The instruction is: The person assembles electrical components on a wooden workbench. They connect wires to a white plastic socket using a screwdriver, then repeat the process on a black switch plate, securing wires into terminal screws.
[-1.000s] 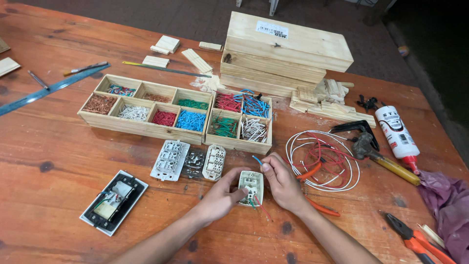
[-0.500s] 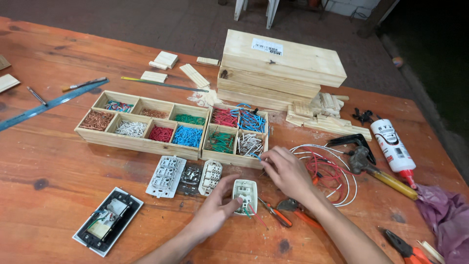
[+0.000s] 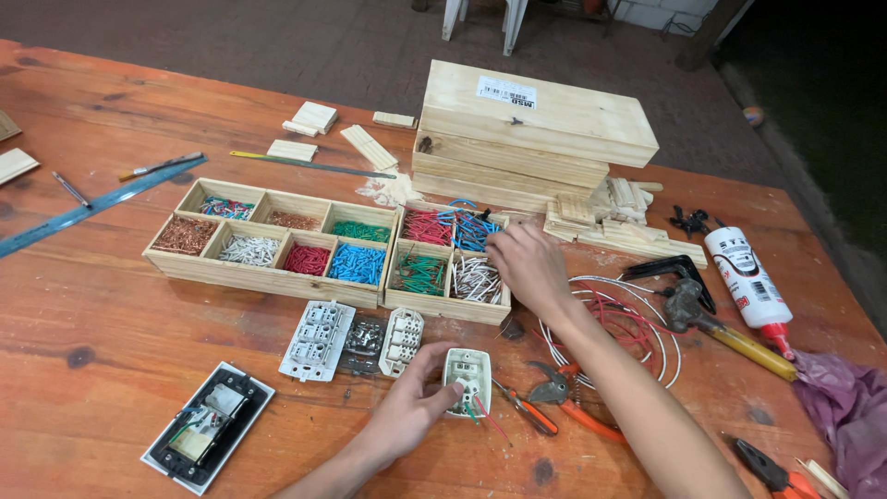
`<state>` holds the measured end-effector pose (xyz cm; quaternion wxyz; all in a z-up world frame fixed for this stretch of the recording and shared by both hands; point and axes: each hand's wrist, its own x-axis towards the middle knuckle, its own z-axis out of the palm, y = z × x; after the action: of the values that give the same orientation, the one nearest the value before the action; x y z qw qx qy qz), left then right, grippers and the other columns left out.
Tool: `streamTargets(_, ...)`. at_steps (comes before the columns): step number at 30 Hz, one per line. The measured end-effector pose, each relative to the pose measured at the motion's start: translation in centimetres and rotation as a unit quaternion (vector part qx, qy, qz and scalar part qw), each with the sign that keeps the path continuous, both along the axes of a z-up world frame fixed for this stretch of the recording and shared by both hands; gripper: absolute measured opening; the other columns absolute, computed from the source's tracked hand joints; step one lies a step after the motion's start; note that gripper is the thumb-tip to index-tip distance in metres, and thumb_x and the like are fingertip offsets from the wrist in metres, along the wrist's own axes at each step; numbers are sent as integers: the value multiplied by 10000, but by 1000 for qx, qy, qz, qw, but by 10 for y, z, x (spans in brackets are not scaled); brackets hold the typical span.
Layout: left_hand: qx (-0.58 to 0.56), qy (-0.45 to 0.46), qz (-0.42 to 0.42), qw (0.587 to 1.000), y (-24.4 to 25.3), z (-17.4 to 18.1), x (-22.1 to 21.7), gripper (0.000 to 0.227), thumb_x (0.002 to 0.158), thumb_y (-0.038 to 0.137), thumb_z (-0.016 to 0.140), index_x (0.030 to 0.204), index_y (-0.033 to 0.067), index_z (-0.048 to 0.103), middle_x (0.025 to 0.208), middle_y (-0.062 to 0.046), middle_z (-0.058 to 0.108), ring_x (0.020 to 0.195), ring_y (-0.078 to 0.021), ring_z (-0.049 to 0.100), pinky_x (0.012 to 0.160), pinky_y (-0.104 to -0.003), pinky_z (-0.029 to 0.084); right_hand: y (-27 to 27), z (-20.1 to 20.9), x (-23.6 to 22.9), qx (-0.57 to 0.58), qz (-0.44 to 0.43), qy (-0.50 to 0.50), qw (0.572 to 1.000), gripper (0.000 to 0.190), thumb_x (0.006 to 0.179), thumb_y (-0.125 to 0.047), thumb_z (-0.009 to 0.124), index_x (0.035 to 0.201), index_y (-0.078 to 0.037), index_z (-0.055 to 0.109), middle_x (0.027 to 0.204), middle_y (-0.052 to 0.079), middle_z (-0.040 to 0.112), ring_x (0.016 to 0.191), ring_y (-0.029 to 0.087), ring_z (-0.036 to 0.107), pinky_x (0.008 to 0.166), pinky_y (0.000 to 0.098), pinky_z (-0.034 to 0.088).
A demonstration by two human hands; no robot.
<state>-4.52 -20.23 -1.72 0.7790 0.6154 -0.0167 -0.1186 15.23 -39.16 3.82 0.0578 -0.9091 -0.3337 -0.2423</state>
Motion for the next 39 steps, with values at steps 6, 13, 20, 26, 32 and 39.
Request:
streamTargets(6, -3, -11, -3, 1000, 1, -2, 0, 434, 928, 92, 647, 1345, 123, 531, 1350, -54, 682, 1252, -135, 622, 1023, -291, 506, -2, 9, -23, 67, -6, 26, 997, 161, 1021, -280, 631, 1056, -149, 718, 985, 19, 709, 971, 260, 648, 796, 412, 510)
streamTargets(13, -12, 10, 17, 1000, 0, -3, 0, 299, 965, 116, 611, 1257, 106, 547, 1285, -61, 723, 1148, -142, 656, 967, -292, 515, -19, 22, -144, 169, 59, 223, 958, 208, 1001, -286, 597, 1022, -124, 726, 946, 22, 731, 863, 197, 681, 785, 336, 498)
streamTargets(20, 1, 96, 8, 995, 2, 23, -6, 310, 970, 109, 626, 1258, 145, 516, 1214, -39, 765, 855, -145, 608, 623, -283, 455, -59, -8, -210, 231, -8, 345, 910, 275, 983, -332, 545, 1119, -192, 738, 877, -65, 766, 659, 115, 631, 653, 271, 473)
streamTargets(26, -8, 34, 9, 999, 1, 14, -8, 343, 940, 72, 664, 1250, 135, 531, 1178, -46, 742, 992, -127, 654, 866, -277, 526, -63, -15, -224, 217, -54, 363, 905, 251, 947, -378, 593, 1119, -243, 716, 876, -94, 773, 688, 91, 686, 596, 253, 499)
streamTargets(32, -1, 48, 3, 999, 0, 15, -9, 359, 947, 97, 654, 1292, 128, 560, 1221, -61, 741, 1043, -146, 664, 910, -283, 533, -80, -16, -208, 0, -75, 211, 975, 348, 967, -477, 591, 1084, -156, 656, 1007, 16, 664, 996, 266, 590, 885, 410, 473)
streamTargets(39, 12, 65, 3, 998, 0, 17, -8, 371, 940, 110, 648, 1298, 123, 552, 1277, -62, 724, 1108, -158, 663, 967, -294, 529, -82, -17, -214, -48, -116, 260, 958, 272, 940, -467, 613, 1014, -207, 641, 996, -11, 668, 1012, 229, 602, 835, 418, 511)
